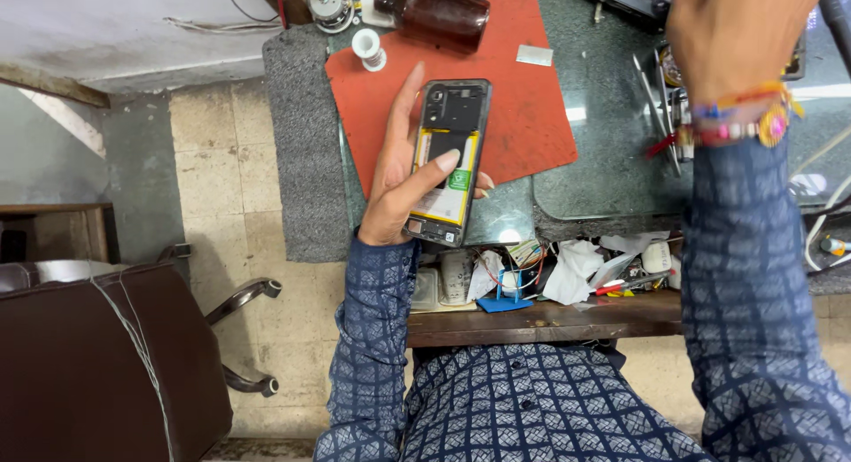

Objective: The person unscrews and removes several small components from the internal chassis of a mobile phone using a screwdriver and a thin prying tool.

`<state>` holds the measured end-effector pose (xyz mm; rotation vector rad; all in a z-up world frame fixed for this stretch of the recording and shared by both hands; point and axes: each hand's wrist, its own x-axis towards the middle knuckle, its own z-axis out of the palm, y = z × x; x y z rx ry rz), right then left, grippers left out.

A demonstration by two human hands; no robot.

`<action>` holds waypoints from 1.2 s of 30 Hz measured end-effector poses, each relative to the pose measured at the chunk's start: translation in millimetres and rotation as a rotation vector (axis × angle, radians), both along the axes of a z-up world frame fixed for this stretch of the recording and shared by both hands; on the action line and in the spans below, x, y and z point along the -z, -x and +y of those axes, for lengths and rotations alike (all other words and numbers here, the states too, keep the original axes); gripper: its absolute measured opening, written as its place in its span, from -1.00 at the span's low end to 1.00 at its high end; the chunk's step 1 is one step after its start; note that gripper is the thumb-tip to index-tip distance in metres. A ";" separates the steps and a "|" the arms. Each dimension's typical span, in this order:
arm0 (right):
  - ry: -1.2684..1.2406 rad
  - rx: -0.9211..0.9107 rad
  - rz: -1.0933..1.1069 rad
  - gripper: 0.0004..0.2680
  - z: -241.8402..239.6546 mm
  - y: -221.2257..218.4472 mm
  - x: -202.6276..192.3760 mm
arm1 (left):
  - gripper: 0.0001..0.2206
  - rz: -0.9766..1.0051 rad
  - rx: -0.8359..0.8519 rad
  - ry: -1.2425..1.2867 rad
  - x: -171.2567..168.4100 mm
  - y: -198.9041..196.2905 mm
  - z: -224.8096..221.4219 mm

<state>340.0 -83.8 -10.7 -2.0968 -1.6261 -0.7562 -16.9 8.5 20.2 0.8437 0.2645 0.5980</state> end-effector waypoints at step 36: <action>0.073 -0.327 0.981 -0.89 -63.2 179.1 -68.8 | -0.24 0.193 -0.302 -0.699 -3.3 -46.8 5.3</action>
